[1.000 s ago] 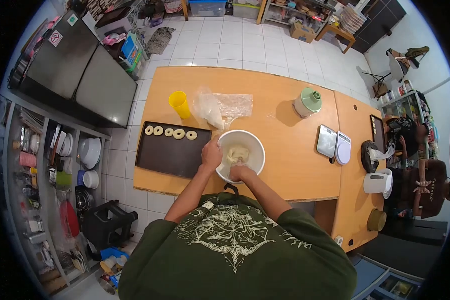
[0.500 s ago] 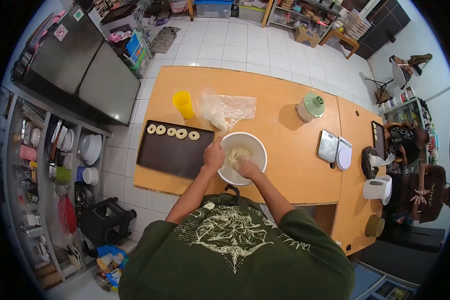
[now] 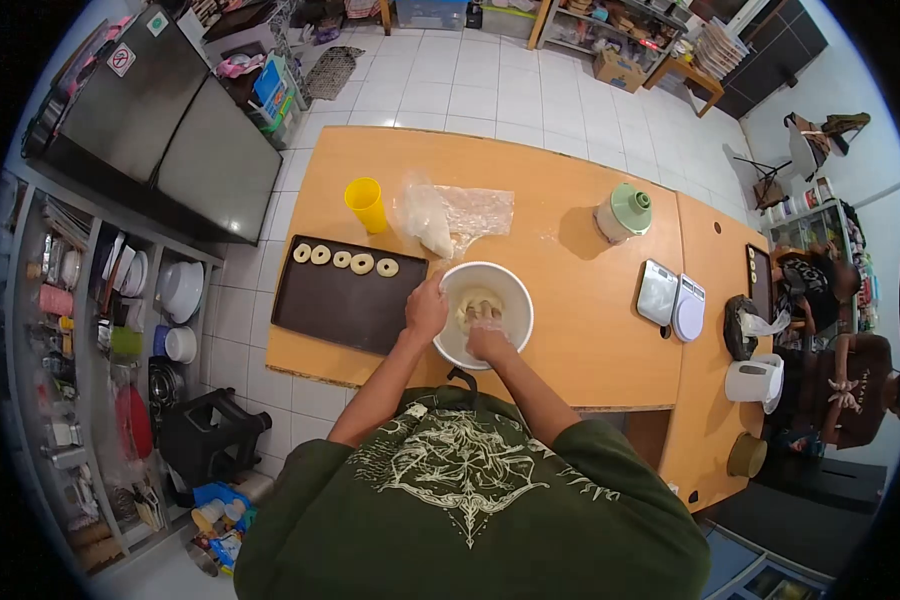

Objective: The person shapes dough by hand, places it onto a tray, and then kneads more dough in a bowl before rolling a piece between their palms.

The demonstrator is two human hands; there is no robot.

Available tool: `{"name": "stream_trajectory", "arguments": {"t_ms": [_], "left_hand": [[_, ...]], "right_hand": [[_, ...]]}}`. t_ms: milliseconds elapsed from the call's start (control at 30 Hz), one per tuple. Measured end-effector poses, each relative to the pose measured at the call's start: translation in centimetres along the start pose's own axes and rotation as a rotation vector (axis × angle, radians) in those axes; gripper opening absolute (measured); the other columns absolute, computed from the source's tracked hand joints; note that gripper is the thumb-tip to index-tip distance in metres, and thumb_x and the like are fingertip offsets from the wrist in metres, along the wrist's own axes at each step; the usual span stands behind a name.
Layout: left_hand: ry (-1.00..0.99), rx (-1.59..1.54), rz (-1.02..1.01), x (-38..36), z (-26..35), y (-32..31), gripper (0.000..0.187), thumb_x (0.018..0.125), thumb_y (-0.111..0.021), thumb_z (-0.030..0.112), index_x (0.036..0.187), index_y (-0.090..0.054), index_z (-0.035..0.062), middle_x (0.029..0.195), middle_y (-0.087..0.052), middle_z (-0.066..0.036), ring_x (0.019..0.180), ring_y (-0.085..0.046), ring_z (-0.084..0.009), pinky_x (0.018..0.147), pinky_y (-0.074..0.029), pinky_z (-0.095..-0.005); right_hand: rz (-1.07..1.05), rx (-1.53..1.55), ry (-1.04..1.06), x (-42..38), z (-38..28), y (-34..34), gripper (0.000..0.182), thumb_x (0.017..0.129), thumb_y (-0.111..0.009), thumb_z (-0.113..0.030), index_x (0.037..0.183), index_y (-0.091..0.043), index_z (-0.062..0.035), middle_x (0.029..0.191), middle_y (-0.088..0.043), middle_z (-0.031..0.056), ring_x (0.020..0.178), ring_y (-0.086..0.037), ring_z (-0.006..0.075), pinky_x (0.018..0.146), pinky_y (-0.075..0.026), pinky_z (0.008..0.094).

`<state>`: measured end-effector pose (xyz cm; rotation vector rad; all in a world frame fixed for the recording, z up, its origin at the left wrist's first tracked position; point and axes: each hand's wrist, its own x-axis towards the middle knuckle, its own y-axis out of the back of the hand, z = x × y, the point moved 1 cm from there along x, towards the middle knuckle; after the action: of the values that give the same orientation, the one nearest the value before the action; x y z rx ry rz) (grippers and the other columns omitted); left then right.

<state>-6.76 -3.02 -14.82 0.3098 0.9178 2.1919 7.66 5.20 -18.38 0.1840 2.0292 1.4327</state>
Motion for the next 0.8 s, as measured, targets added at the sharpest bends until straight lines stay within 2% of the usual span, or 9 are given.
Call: {"name": "stream_trajectory", "arguments": {"t_ms": [133,200,333,400,433,500,633,700,800], "left_hand": [[0.021,0.002,-0.037,-0.1,0.8,0.6,0.039,0.087,-0.057,0.009,0.126,-0.057,0.0078,0.104,-0.065,-0.022,0.098,-0.062,-0.0429,0.083,-0.050,-0.0517],[0.017,-0.009,0.000,-0.1,0.7,0.5,0.036,0.087,-0.057,0.009,0.124,-0.057,0.0075,0.104,-0.065,-0.022,0.097,-0.062,-0.0435,0.082,-0.050,-0.0522],[0.000,-0.027,0.032,-0.2,1.0,0.7,0.036,0.087,-0.058,0.009,0.123,-0.057,0.0085,0.103,-0.066,-0.022,0.096,-0.063,-0.0439,0.081,-0.050,-0.0527],[0.060,-0.006,-0.016,-0.3,1.6,1.1,0.041,0.083,-0.062,0.007,0.124,-0.058,0.0072,0.102,-0.066,-0.023,0.098,-0.063,-0.0419,0.084,-0.049,-0.0507],[0.060,-0.007,-0.015,-0.3,1.6,1.1,0.041,0.083,-0.062,0.007,0.124,-0.058,0.0072,0.102,-0.066,-0.023,0.098,-0.063,-0.0419,0.084,-0.049,-0.0507],[0.061,-0.020,-0.008,-0.3,1.5,1.1,0.040,0.084,-0.061,0.008,0.124,-0.058,0.0073,0.104,-0.065,-0.022,0.099,-0.062,-0.0420,0.084,-0.049,-0.0508],[0.036,-0.003,0.003,-0.4,1.5,1.2,0.039,0.087,-0.058,0.010,0.126,-0.056,0.0074,0.105,-0.065,-0.022,0.099,-0.062,-0.0429,0.083,-0.050,-0.0521],[0.029,0.029,-0.020,-0.2,1.0,0.7,0.039,0.087,-0.057,0.009,0.125,-0.056,0.0074,0.104,-0.065,-0.022,0.098,-0.062,-0.0431,0.083,-0.050,-0.0522],[0.018,0.016,-0.005,-0.2,0.9,0.7,0.039,0.086,-0.058,0.009,0.125,-0.056,0.0076,0.104,-0.065,-0.022,0.098,-0.062,-0.0433,0.083,-0.050,-0.0522]], "right_hand": [[-0.097,-0.061,0.025,2.6,0.5,-0.2,0.068,0.078,-0.066,-0.027,0.140,-0.048,-0.0069,0.149,-0.033,0.0253,0.133,-0.040,0.0444,0.108,-0.040,0.0479],[-0.113,0.125,0.012,2.6,1.2,0.6,0.055,0.080,-0.064,-0.027,0.131,-0.058,-0.0072,0.137,-0.047,0.0274,0.121,-0.052,0.0435,0.100,-0.046,0.0485],[-0.095,0.414,0.017,1.9,3.3,2.6,0.050,0.080,-0.064,-0.023,0.128,-0.059,-0.0081,0.118,-0.062,0.0259,0.118,-0.053,0.0453,0.103,-0.042,0.0501],[0.284,0.361,-0.053,1.0,2.9,2.9,0.043,0.081,-0.063,-0.018,0.123,-0.061,-0.0081,0.112,-0.063,0.0273,0.111,-0.057,0.0448,0.097,-0.045,0.0487],[0.284,0.361,-0.052,1.4,3.2,1.9,0.043,0.081,-0.063,-0.018,0.123,-0.061,-0.0081,0.112,-0.063,0.0273,0.111,-0.057,0.0448,0.097,-0.045,0.0487],[0.296,0.243,-0.026,2.5,3.5,-0.2,0.032,0.080,-0.067,-0.018,0.107,-0.064,-0.0014,0.109,-0.064,0.0277,0.098,-0.063,0.0440,0.089,-0.050,0.0488],[0.290,0.198,-0.112,3.4,2.7,-0.6,0.036,0.079,-0.067,-0.016,0.110,-0.061,0.0006,0.108,-0.065,0.0256,0.101,-0.062,0.0425,0.089,-0.049,0.0490],[0.512,0.074,0.032,2.3,2.3,0.8,0.041,0.078,-0.068,-0.015,0.116,-0.059,-0.0017,0.106,-0.066,0.0237,0.104,-0.062,0.0402,0.089,-0.049,0.0498],[0.284,0.373,-0.015,1.8,1.8,3.3,0.036,0.078,-0.068,-0.015,0.112,-0.060,-0.0043,0.102,-0.067,0.0218,0.103,-0.063,0.0393,0.086,-0.049,0.0512]]}}
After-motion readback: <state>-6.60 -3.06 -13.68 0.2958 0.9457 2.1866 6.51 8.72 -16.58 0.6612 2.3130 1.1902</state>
